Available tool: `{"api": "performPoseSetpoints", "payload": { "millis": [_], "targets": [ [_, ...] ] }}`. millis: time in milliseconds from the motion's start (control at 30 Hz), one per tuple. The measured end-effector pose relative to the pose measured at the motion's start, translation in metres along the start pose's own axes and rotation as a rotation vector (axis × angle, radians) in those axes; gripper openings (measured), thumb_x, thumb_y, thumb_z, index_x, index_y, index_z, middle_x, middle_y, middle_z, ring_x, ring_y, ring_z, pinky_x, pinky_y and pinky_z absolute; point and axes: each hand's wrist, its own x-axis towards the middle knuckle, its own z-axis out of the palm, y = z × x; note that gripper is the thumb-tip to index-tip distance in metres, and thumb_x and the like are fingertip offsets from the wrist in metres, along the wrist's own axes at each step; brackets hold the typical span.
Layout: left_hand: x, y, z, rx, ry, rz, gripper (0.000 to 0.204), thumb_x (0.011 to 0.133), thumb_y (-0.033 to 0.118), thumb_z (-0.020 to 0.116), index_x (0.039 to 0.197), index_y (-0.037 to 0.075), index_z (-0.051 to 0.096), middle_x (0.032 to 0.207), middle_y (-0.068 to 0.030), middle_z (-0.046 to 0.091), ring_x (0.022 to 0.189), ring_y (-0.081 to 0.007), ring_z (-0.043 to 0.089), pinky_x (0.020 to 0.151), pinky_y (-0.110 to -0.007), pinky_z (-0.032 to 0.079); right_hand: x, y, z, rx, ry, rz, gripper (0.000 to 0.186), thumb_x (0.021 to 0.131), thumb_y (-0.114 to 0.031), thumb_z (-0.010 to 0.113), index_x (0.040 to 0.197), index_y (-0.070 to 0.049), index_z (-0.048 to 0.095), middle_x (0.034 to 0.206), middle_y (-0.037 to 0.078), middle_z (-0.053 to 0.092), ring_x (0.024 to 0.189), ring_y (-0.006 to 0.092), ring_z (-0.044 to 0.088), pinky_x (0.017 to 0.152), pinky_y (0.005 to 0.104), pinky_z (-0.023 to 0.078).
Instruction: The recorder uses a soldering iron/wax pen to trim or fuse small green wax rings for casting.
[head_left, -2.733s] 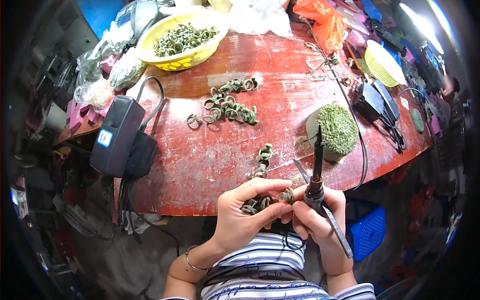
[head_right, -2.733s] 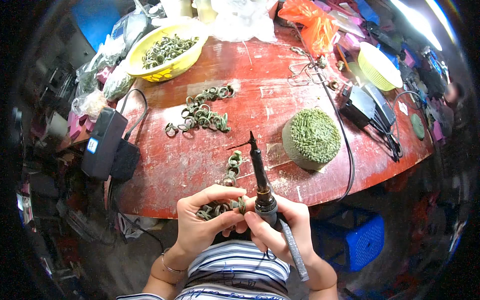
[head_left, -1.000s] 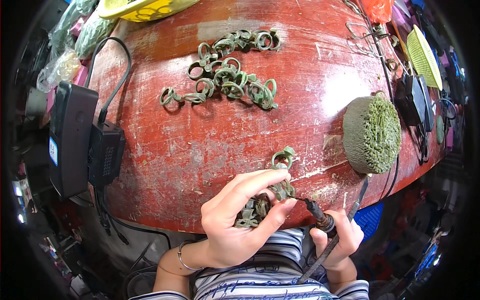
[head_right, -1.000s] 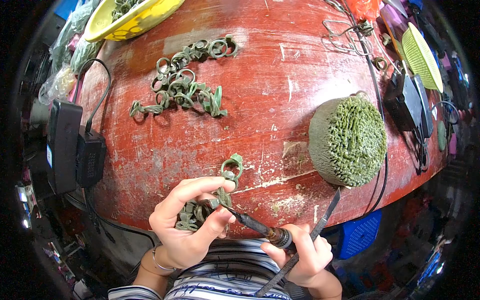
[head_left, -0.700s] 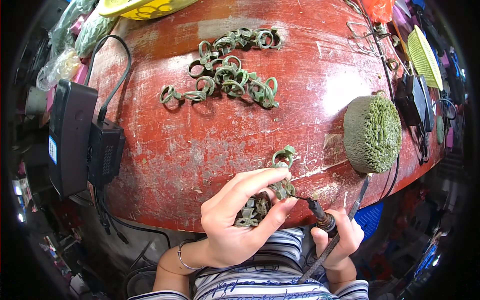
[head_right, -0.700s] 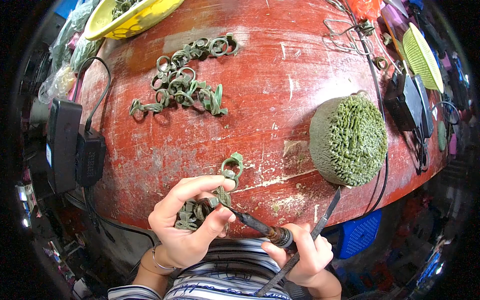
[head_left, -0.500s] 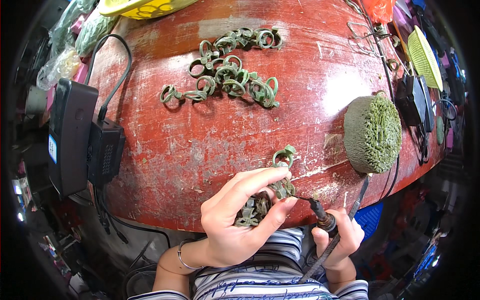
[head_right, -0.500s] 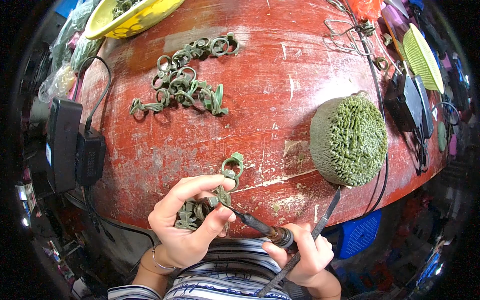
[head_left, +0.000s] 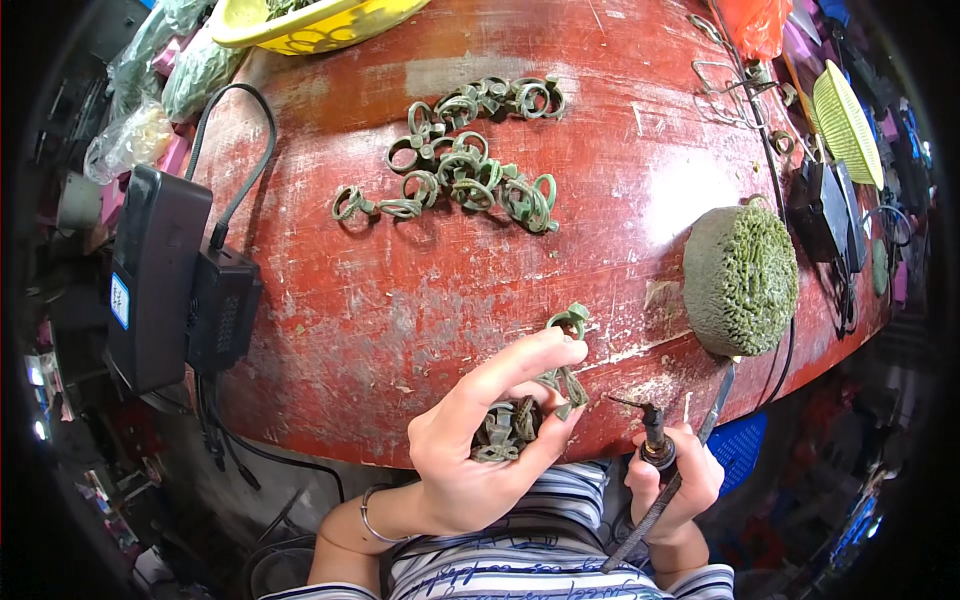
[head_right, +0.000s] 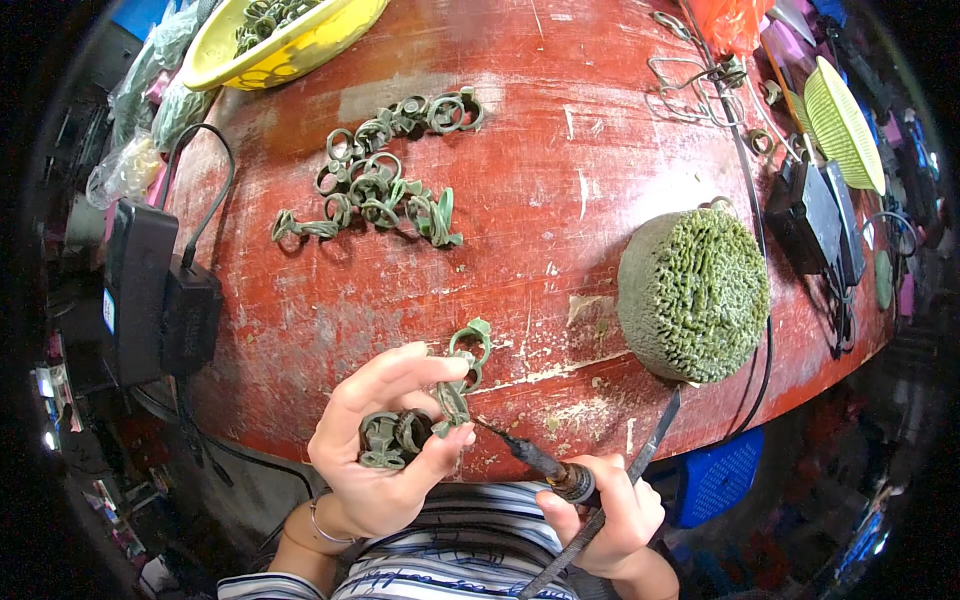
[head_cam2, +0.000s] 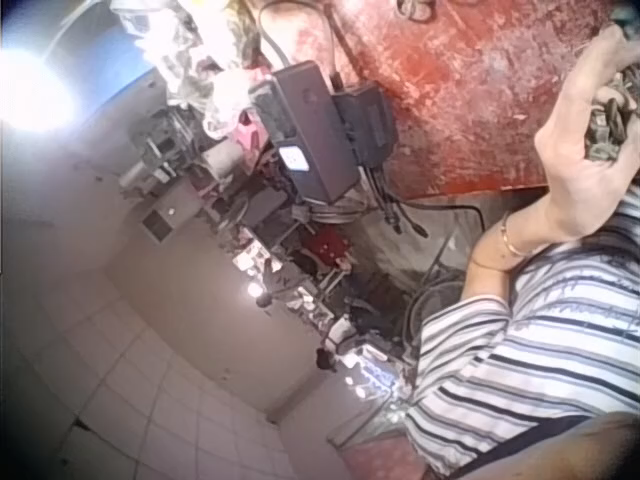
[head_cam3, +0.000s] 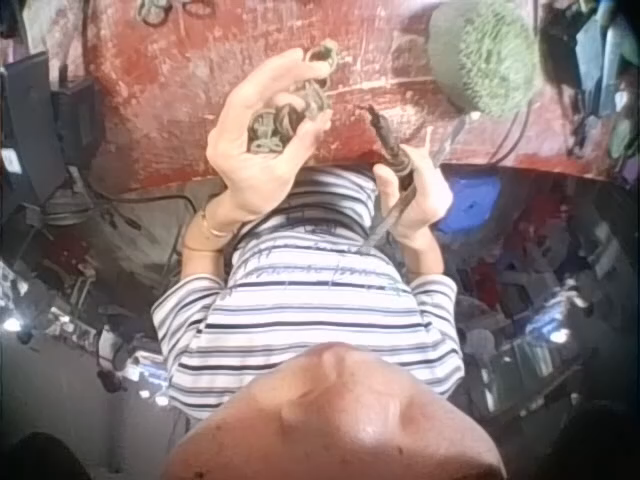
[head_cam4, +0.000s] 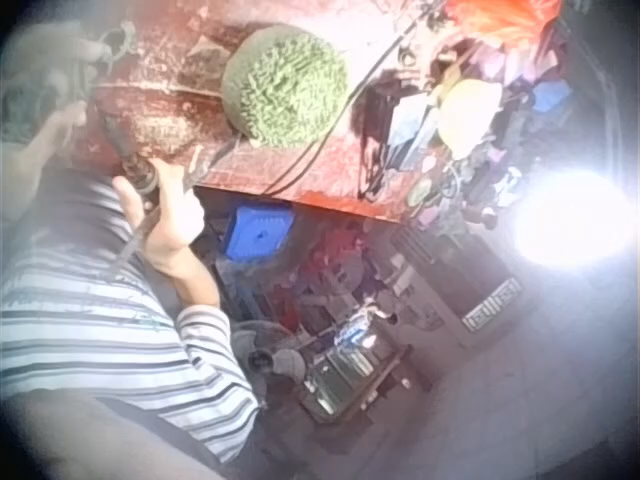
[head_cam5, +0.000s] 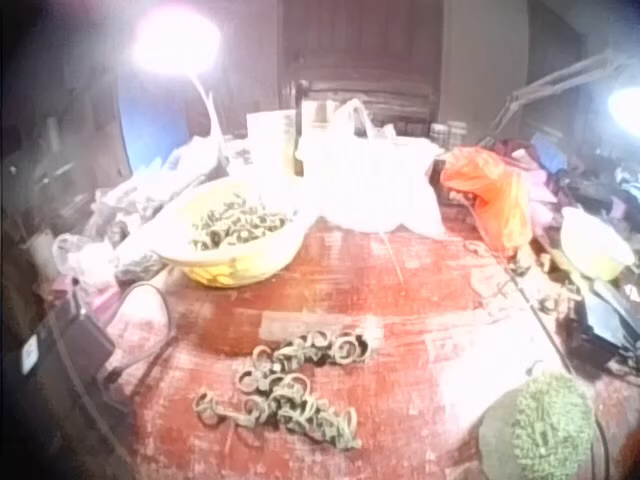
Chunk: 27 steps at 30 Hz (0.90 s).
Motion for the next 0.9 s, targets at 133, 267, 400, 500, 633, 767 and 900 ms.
{"api": "performPoseSetpoints", "payload": {
  "millis": [133, 267, 400, 500, 633, 767, 900],
  "targets": [
    [0.001, -0.005, 0.0, 0.008, -0.003, 0.058, 0.042, 0.071, -0.01, 0.066, 0.111, -0.006, 0.053, 0.108, -0.0176, 0.06, 0.081, -0.0141, 0.062, 0.067, -0.024, 0.052, 0.002, -0.003, -0.001, -0.122, -0.005, -0.041, 0.033, 0.073, -0.03, 0.07, 0.084, -0.001, 0.059, 0.057, 0.006, 0.054, 0.043, 0.0178, 0.052, 0.042, 0.026, 0.041],
    [0.004, 0.001, -0.006, 0.167, -0.045, 0.086, 0.039, 0.073, -0.009, 0.065, 0.11, -0.005, 0.053, 0.107, -0.0165, 0.059, 0.075, -0.0133, 0.062, 0.062, -0.022, 0.052, 0.001, -0.001, -0.003, -0.078, -0.021, -0.022, 0.032, 0.073, -0.028, 0.071, 0.085, -0.001, 0.059, 0.058, 0.005, 0.054, 0.042, 0.0172, 0.052, 0.041, 0.0254, 0.04],
    [0.001, 0.004, -0.012, -0.347, 0.001, -0.236, 0.033, 0.077, -0.008, 0.054, 0.109, -0.005, 0.049, 0.101, -0.0172, 0.057, 0.062, -0.013, 0.058, 0.04, -0.02, 0.045, 0.008, -0.008, 0.0, -0.025, -0.004, -0.017, 0.03, 0.072, -0.024, 0.073, 0.086, -0.001, 0.059, 0.058, 0.005, 0.054, 0.042, 0.0169, 0.052, 0.041, 0.0248, 0.04],
    [0.0, -0.006, -0.02, -0.065, -0.015, -0.091, 0.032, 0.074, -0.01, 0.057, 0.105, -0.004, 0.054, 0.105, -0.0169, 0.055, 0.063, -0.0118, 0.057, 0.046, -0.02, 0.046, 0.015, -0.014, 0.004, 0.015, 0.005, -0.062, 0.031, 0.07, -0.023, 0.074, 0.087, -0.001, 0.059, 0.059, 0.005, 0.055, 0.042, 0.0169, 0.052, 0.04, 0.0244, 0.039],
    [-0.003, -0.004, -0.02, 0.127, 0.019, 0.05, 0.032, 0.072, -0.011, 0.061, 0.104, -0.004, 0.057, 0.106, -0.0162, 0.055, 0.066, -0.0087, 0.055, 0.052, -0.018, 0.047, 0.018, -0.023, 0.005, -0.129, -0.008, -0.114, 0.035, 0.067, -0.027, 0.076, 0.086, -0.003, 0.06, 0.06, 0.005, 0.056, 0.044, 0.0179, 0.053, 0.042, 0.0255, 0.04],
    [-0.002, 0.0, -0.019, 0.186, 0.063, 0.027, 0.034, 0.07, -0.007, 0.065, 0.103, 0.0, 0.06, 0.103, -0.0141, 0.059, 0.082, -0.0169, 0.06, 0.068, -0.026, 0.05, 0.01, -0.018, 0.01, -0.234, -0.003, -0.122, 0.036, 0.064, -0.03, 0.078, 0.084, -0.004, 0.061, 0.061, 0.005, 0.057, 0.046, 0.0188, 0.053, 0.044, 0.0261, 0.041],
    [0.003, 0.002, -0.021, 0.271, 0.034, 0.166, 0.036, 0.068, -0.012, 0.063, 0.102, 0.0, 0.06, 0.103, -0.014, 0.059, 0.083, -0.0184, 0.061, 0.069, -0.026, 0.051, 0.012, -0.018, 0.013, -0.263, 0.014, -0.138, 0.038, 0.061, -0.03, 0.08, 0.082, -0.004, 0.061, 0.06, 0.007, 0.057, 0.046, 0.0188, 0.053, 0.043, 0.0262, 0.041]
  ]
}}
